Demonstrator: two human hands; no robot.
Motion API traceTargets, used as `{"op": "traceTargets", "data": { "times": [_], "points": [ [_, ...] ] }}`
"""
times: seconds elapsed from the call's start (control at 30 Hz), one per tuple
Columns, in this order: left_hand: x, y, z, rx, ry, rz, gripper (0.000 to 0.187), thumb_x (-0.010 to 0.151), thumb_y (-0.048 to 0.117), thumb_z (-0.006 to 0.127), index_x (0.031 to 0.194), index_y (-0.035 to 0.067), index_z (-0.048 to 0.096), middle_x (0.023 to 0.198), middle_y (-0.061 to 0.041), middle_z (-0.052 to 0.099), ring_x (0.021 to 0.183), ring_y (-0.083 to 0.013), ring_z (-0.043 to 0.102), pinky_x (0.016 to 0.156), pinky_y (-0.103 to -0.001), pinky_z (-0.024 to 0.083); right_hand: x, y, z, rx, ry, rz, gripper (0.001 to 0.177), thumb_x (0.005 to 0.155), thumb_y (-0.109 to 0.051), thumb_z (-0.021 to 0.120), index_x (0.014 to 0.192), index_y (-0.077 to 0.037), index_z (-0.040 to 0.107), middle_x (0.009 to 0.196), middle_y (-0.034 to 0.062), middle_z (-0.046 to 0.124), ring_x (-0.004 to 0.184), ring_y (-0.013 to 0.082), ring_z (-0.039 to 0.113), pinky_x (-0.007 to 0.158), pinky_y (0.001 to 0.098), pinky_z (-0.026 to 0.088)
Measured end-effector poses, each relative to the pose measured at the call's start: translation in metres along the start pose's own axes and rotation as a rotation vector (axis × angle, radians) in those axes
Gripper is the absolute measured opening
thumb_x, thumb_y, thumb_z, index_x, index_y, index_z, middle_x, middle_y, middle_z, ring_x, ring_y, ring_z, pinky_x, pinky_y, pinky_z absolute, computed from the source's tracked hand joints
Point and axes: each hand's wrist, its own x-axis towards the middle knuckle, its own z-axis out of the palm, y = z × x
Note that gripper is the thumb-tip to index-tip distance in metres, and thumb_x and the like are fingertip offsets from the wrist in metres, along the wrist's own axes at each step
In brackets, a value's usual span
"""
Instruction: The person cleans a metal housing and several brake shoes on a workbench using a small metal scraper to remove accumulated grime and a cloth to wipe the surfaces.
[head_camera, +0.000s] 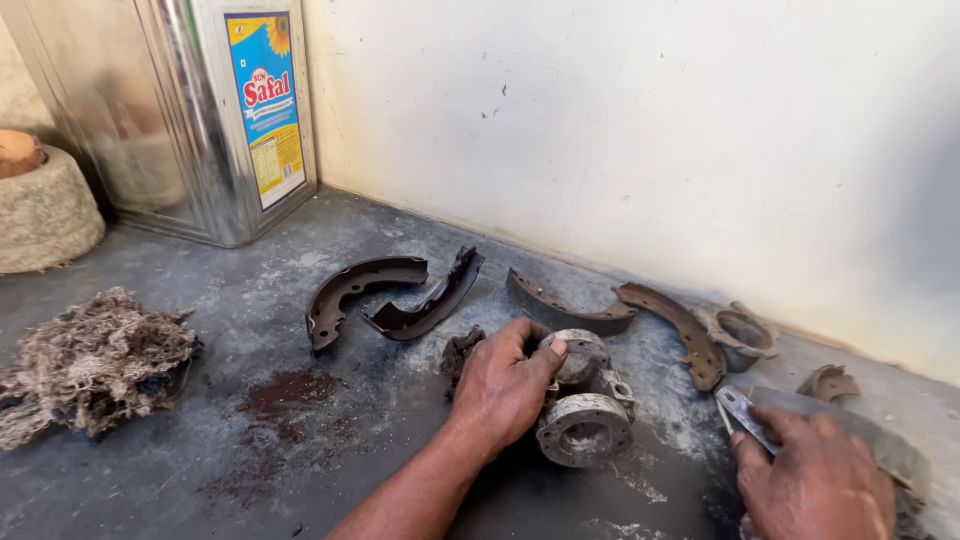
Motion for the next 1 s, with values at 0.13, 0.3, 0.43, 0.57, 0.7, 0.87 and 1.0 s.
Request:
{"op": "traceTargets", "data": {
  "times": [0.13,0.3,0.43,0.57,0.7,0.87,1.0],
  "points": [
    [0.0,-0.003,0.007,0.084,0.07,0.023,0.042,0.091,0.041,0.062,0.114,0.006,0.07,0.102,-0.017,0.076,0.098,-0.03,0.073,0.088,-0.045,0.054,0.004,-0.002,-0.009,-0.017,-0.122,0.036,0.056,0.091,-0.055,0.069,0.144,-0.037,0.064,0.136,0.0089,0.066,0.13,0.0323,0.06,0.113,0.0476,0.048],
    [0.001,-0.004,0.008,0.137,0.166,0.016,0.046,0.091,0.041,0.062,0.117,0.004,0.069,0.105,-0.019,0.076,0.1,-0.0309,0.072,0.091,-0.045,0.053,-0.001,0.002,-0.019,0.004,-0.072,0.117,0.06,0.085,-0.052,0.077,0.14,-0.029,0.068,0.129,0.0118,0.068,0.13,0.031,0.06,0.114,0.0473,0.048],
    [0.004,-0.011,0.009,0.131,0.158,0.034,0.051,0.092,0.046,0.06,0.119,0.003,0.065,0.105,-0.019,0.074,0.103,-0.0301,0.071,0.091,-0.046,0.053,0.003,0.009,-0.019,0.072,-0.116,0.097,0.061,0.082,-0.043,0.082,0.138,-0.021,0.07,0.125,0.0166,0.067,0.121,0.0324,0.066,0.112,0.0449,0.051],
    [0.007,-0.012,0.006,0.157,0.138,0.02,0.056,0.091,0.053,0.061,0.117,0.004,0.067,0.105,-0.018,0.073,0.102,-0.0302,0.07,0.092,-0.047,0.052,0.011,0.017,-0.001,0.016,-0.181,0.074,0.056,0.084,-0.04,0.082,0.135,-0.022,0.072,0.133,0.0164,0.06,0.121,0.0314,0.068,0.112,0.0431,0.05],
    [0.006,-0.007,0.003,0.135,0.103,0.008,0.056,0.09,0.056,0.06,0.111,0.006,0.072,0.102,-0.017,0.075,0.098,-0.0294,0.071,0.089,-0.046,0.053,0.029,0.027,0.018,-0.023,-0.276,0.037,0.047,0.088,-0.031,0.078,0.134,-0.023,0.074,0.125,0.0081,0.072,0.12,0.0235,0.072,0.116,0.0402,0.051],
    [0.003,-0.008,0.005,0.136,0.175,0.08,0.054,0.09,0.054,0.061,0.103,0.002,0.071,0.099,-0.019,0.073,0.093,-0.0335,0.069,0.085,-0.047,0.053,0.018,0.045,0.039,0.171,0.093,-0.068,0.035,0.091,-0.029,0.074,0.124,-0.019,0.077,0.099,0.0111,0.074,0.094,0.0241,0.071,0.092,0.0401,0.059],
    [0.0,-0.007,0.004,0.135,0.173,0.033,0.052,0.091,0.053,0.059,0.099,0.001,0.068,0.097,-0.019,0.07,0.093,-0.0353,0.068,0.085,-0.049,0.05,0.013,0.038,0.074,0.547,0.282,-0.289,0.028,0.095,-0.03,0.066,0.116,-0.017,0.078,0.082,0.0082,0.072,0.065,0.021,0.066,0.062,0.0377,0.057]
  ]
}}
